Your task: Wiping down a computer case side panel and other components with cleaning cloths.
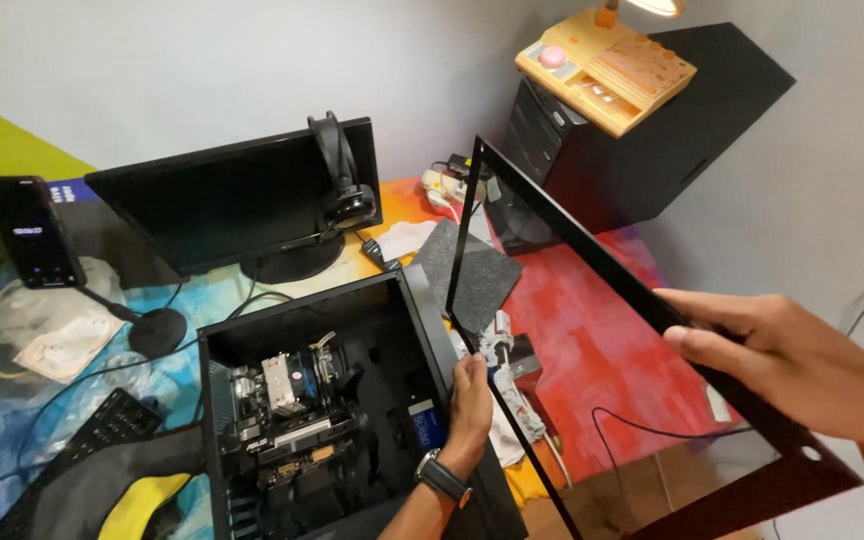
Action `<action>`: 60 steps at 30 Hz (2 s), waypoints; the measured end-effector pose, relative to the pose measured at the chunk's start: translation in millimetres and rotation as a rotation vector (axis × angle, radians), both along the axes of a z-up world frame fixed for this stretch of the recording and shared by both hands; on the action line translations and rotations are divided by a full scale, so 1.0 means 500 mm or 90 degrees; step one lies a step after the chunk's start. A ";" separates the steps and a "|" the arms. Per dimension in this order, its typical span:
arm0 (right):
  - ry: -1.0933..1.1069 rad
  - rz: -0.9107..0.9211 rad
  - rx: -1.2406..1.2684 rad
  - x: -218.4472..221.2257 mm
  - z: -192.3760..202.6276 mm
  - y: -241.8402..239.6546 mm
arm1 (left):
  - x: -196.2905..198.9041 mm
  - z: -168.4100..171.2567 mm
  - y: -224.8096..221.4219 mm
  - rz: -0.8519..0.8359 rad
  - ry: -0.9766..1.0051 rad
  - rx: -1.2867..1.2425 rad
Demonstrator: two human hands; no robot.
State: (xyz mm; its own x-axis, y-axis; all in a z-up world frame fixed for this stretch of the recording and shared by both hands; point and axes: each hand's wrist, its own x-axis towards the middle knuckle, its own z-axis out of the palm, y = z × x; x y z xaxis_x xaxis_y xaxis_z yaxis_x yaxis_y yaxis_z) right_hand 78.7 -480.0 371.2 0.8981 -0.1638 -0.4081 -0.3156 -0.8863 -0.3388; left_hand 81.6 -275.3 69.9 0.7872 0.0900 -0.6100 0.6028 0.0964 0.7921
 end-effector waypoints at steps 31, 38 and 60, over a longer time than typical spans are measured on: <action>-0.125 0.091 0.313 0.036 -0.183 0.066 | 0.005 -0.057 0.435 0.455 -0.151 0.102; -0.190 0.287 0.343 0.040 -0.485 0.137 | -0.074 -0.029 0.605 0.323 -0.113 0.298; -0.048 0.019 0.082 -0.094 -0.683 0.180 | -0.109 -0.161 0.575 0.223 -0.100 0.261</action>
State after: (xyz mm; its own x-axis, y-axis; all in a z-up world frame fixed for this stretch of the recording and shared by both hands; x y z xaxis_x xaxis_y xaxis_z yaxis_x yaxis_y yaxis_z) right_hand 31.8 -389.9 29.7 0.9306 -0.0878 -0.3554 -0.2598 -0.8425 -0.4719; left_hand 27.3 12.2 -10.5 0.7463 0.5669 -0.3488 0.4625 -0.0649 0.8842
